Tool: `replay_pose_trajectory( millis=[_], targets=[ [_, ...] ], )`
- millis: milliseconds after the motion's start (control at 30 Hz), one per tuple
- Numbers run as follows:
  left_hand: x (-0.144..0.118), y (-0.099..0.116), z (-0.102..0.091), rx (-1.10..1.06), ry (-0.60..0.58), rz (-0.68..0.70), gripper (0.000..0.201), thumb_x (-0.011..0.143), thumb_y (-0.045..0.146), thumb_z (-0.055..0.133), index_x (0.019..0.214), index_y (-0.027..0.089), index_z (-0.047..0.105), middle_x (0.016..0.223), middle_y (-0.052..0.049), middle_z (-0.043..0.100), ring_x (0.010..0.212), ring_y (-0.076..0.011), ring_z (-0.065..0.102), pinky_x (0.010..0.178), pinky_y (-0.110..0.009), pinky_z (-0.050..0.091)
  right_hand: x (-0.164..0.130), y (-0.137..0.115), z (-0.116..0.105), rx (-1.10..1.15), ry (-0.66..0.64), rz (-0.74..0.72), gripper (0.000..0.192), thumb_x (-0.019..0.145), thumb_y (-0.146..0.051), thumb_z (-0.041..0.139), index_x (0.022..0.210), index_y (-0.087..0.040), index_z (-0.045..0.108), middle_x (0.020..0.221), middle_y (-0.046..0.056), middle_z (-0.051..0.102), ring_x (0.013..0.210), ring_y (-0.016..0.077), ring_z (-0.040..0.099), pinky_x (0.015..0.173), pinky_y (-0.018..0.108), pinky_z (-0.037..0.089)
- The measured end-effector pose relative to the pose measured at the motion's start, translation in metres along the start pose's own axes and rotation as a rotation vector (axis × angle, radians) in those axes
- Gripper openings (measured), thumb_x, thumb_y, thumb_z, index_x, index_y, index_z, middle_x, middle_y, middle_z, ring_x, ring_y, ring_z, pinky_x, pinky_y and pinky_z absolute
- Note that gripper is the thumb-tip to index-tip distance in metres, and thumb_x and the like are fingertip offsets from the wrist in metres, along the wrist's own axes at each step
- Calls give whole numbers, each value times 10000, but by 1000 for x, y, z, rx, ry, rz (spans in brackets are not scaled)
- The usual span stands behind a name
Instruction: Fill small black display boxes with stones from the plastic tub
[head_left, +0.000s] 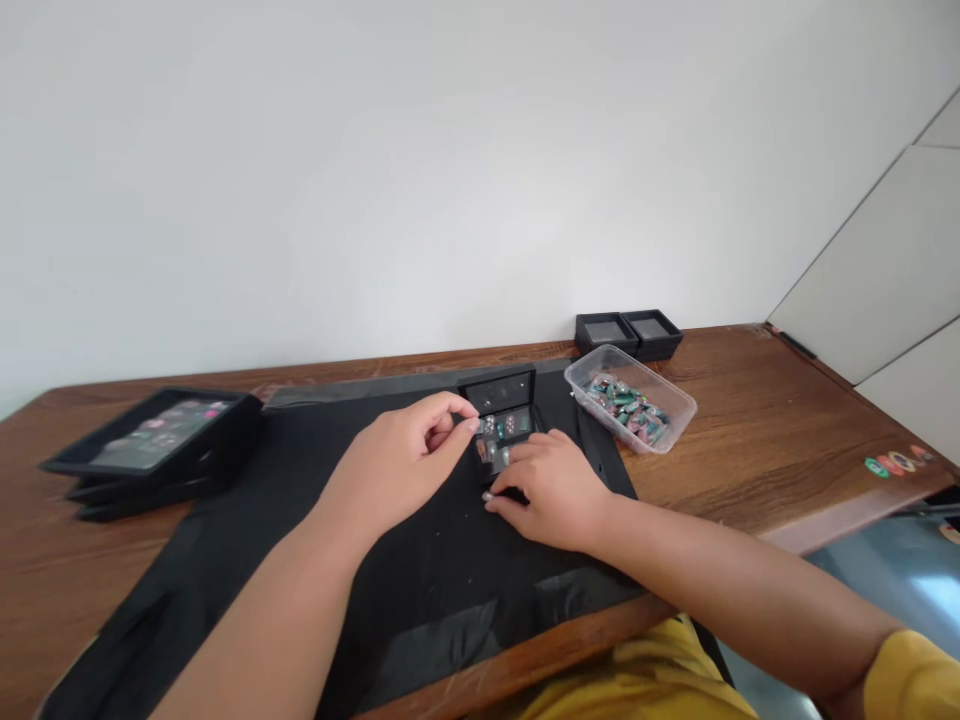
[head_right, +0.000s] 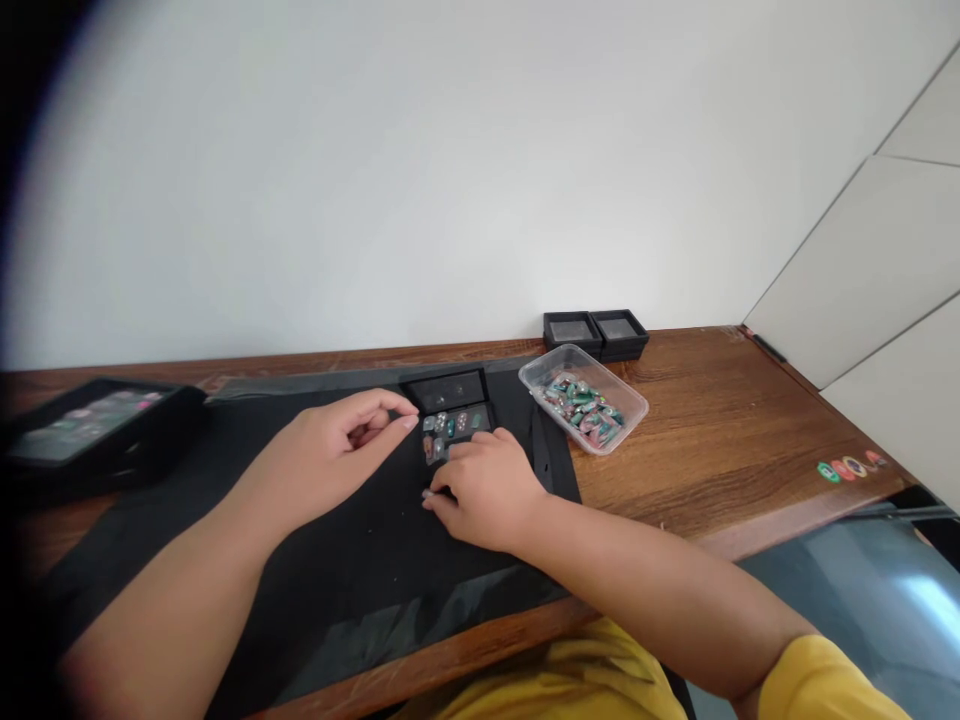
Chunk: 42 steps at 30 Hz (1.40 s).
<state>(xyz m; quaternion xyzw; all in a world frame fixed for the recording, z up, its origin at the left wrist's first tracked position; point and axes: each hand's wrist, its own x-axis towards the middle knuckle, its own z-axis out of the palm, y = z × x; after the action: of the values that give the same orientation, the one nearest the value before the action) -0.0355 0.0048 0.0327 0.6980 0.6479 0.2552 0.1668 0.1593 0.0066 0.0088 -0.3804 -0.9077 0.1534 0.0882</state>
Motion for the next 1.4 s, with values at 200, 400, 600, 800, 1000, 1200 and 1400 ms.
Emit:
replay_pose_trajectory(
  millis=[200,400,600,800,1000,1200,1400],
  targets=[
    [-3,1,1,-68,-96,89,335,862,531,500,886,266,705,559,46,518,503,-147,458,508,-269,339,-3,-3,-2,43,-44,-59,147,921,-317,740,995,-212,813,884,38,736,880,204,582,761,344,308],
    [-6,4,0,-78,-47,95,321,875,517,516,903,264,713,591,40,547,518,-138,471,514,-259,370,-5,-7,-3,21,-30,-38,200,917,-404,754,1006,-242,829,938,50,703,941,225,545,797,370,309],
    [-8,6,1,-87,-78,126,333,879,517,509,906,262,721,591,34,575,516,-142,477,509,-260,375,-3,-5,-1,33,-32,-82,113,924,-338,753,940,-248,820,910,42,688,938,218,528,801,366,302],
    [-8,8,4,-73,-128,143,342,889,503,496,949,277,746,658,14,660,532,-156,521,526,-277,403,-6,-7,-2,30,-79,-140,79,948,-251,695,984,-201,745,1094,71,681,1054,242,517,909,392,318],
    [-8,6,6,-84,-55,161,347,901,505,514,984,277,762,877,-43,740,726,-203,628,637,-298,493,-10,-10,-2,54,-122,-142,44,939,-193,669,981,-180,673,1094,81,641,1033,242,494,917,394,312],
    [-9,6,6,-83,-51,157,340,899,506,519,973,281,763,898,-47,740,756,-210,648,633,-300,500,-11,-8,0,82,-100,-150,52,931,-184,671,968,-188,634,1097,74,647,1031,242,494,900,384,310],
    [-9,5,5,-74,-31,161,336,906,505,520,973,281,760,914,-46,745,767,-209,644,643,-300,490,-11,-9,2,10,-69,-106,135,961,-262,675,1053,-164,676,1122,99,661,1073,267,489,916,394,312]
  ],
)
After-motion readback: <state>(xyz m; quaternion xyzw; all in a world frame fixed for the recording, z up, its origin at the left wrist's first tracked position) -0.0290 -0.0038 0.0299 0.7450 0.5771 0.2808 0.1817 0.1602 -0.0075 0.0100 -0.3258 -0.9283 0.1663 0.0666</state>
